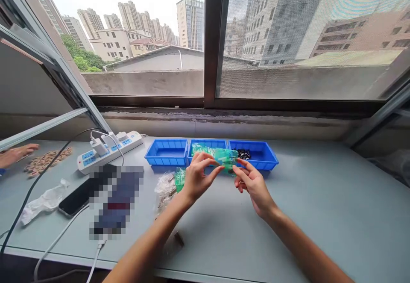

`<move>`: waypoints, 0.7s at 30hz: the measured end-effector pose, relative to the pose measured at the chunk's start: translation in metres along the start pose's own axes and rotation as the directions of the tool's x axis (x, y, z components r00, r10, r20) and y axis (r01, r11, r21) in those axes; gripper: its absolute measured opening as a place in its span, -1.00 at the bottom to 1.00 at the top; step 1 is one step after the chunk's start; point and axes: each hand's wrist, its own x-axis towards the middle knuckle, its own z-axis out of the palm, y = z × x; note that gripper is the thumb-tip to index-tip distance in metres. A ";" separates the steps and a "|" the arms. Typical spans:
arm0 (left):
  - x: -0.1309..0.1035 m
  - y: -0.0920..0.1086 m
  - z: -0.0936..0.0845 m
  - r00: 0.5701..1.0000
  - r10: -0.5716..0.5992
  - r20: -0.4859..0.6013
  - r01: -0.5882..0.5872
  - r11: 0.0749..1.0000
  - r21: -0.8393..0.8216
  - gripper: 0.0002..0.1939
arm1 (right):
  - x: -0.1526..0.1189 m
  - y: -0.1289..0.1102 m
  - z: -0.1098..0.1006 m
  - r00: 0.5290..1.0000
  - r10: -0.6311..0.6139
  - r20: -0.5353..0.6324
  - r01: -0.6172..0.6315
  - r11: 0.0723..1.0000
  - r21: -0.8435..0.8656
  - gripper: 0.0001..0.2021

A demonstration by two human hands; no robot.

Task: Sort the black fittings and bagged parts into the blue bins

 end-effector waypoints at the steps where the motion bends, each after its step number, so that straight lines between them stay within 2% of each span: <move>1: 0.000 -0.001 0.000 0.999 -0.042 -0.011 0.042 0.999 -0.022 -0.79 | 0.000 0.000 0.000 1.000 0.013 0.006 -0.013 1.000 0.005 -0.39; 3: 0.001 -0.003 0.000 0.989 -0.138 -0.061 0.137 0.990 -0.030 -0.79 | 0.000 0.001 -0.001 0.999 0.019 0.027 -0.019 1.000 -0.004 -0.38; 6: 0.002 -0.011 -0.001 0.950 -0.238 -0.200 0.251 0.967 0.040 -0.79 | 0.000 0.004 -0.003 0.998 -0.013 0.059 0.016 0.999 -0.042 -0.42; 9: 0.003 -0.020 -0.003 0.920 -0.217 -0.327 0.270 0.955 0.126 -0.80 | -0.001 0.007 -0.004 0.996 -0.047 0.081 0.051 0.997 -0.058 -0.47; 11: 0.003 -0.024 -0.004 0.916 -0.176 -0.361 0.248 0.955 0.163 -0.81 | -0.002 0.008 -0.004 0.992 -0.053 0.115 0.061 0.996 -0.068 -0.50; 14: 0.003 -0.027 -0.002 0.934 -0.125 -0.334 0.199 0.961 0.195 -0.81 | -0.004 0.008 -0.003 0.985 -0.049 0.166 0.065 0.994 -0.089 -0.55; 18: 0.000 -0.025 0.004 0.978 -0.056 -0.200 0.108 0.960 0.260 -0.86 | -0.004 0.007 -0.003 0.979 -0.041 0.200 0.061 0.994 -0.094 -0.59; 21: -0.003 -0.023 0.007 0.993 -0.018 -0.117 0.054 0.948 0.314 -0.88 | -0.004 0.007 -0.003 0.976 -0.028 0.214 0.050 0.994 -0.098 -0.61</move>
